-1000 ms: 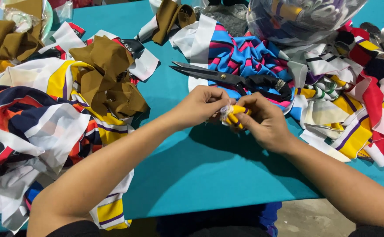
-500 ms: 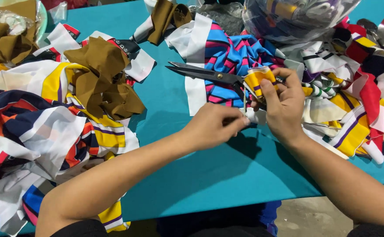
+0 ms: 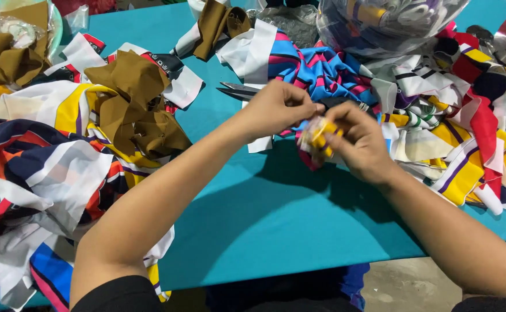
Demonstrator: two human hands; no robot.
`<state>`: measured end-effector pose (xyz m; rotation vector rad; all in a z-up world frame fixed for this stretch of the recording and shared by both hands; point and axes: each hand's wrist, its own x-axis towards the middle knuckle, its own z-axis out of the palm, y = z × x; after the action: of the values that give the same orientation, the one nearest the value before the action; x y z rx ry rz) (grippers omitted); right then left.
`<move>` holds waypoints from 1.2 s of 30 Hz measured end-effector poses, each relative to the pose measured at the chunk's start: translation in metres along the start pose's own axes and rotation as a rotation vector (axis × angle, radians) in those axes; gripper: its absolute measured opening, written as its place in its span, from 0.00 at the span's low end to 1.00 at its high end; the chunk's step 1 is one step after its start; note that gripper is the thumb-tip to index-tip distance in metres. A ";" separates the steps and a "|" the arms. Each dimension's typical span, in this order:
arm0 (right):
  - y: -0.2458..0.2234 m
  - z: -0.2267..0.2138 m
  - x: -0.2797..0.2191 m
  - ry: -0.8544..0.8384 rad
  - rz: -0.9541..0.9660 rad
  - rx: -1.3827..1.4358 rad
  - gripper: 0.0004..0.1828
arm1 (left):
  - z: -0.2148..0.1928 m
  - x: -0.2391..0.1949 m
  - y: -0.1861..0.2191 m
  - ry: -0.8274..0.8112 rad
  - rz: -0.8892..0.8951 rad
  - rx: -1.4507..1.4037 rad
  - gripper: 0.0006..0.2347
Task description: Folding small strips of fabric and trimming fabric scraps using scissors on a work table.
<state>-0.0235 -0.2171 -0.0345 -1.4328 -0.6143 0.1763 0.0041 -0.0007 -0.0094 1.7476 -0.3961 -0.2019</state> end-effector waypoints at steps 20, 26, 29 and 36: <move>-0.010 -0.049 0.024 0.041 0.086 -0.032 0.06 | 0.048 0.039 0.025 0.247 0.501 0.371 0.03; -0.010 -0.042 0.027 0.116 0.144 0.309 0.15 | 0.039 0.049 0.016 0.045 0.163 -0.178 0.14; -0.017 -0.035 0.028 0.211 0.096 0.101 0.22 | 0.037 0.043 0.014 0.088 0.111 -0.254 0.13; -0.018 -0.017 0.028 0.203 0.211 -0.165 0.25 | 0.034 0.035 0.013 0.236 0.169 -0.185 0.08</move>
<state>0.0038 -0.2211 -0.0091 -1.6518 -0.3161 0.1456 0.0230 -0.0466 -0.0012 1.5268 -0.3396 0.0868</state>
